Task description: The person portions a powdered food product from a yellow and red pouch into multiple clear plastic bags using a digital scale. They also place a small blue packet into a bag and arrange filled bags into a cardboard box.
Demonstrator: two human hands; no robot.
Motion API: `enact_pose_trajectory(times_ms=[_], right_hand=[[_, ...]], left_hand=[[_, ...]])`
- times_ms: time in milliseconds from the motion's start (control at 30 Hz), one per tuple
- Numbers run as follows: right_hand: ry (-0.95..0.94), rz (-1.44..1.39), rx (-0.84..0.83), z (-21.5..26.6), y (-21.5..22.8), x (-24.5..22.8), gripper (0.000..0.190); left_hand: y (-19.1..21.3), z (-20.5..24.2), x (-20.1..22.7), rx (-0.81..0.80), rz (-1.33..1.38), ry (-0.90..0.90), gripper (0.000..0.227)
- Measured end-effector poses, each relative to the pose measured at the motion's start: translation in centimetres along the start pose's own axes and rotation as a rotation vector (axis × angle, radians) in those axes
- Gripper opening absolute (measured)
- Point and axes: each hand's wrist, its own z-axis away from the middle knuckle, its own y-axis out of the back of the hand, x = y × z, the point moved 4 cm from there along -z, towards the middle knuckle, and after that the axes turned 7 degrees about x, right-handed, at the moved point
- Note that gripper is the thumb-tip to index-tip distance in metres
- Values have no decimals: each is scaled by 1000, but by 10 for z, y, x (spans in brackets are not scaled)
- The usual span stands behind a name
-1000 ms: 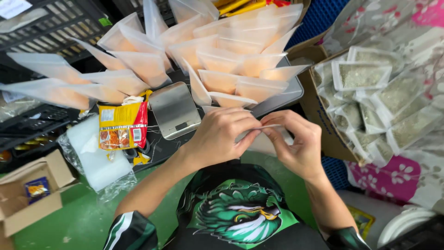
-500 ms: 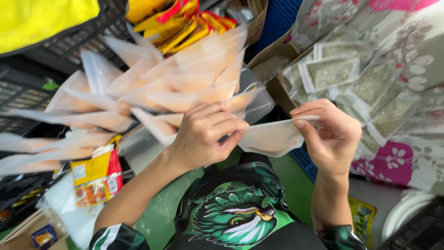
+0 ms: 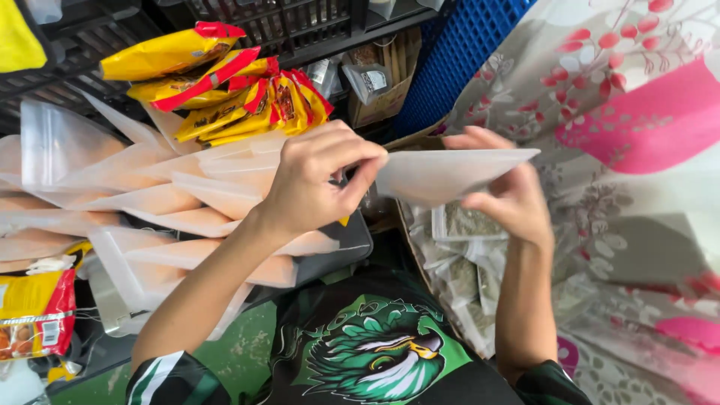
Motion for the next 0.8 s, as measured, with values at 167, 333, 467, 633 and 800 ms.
enact_pose_trajectory(times_ms=[167,333,467,633,800], right_hand=[[-212,73,142,-19,2,122,45],[-257,92,471,-74,8,149,59],[-140,-64,490,-133,0,200,26],[-54,-17,425,-225,-26,279,40],[149,466,571,-294,-40,365,34]], left_hand=[[-35,-28,-54,-47,-79,18,8],[-49,-29,-110,-134,-200,228,62],[-39,-14,-120,-197,-180,441,74],[-8,21,-111,-181,-170,620,75],[31,52,-78,-174,-218,713,70]])
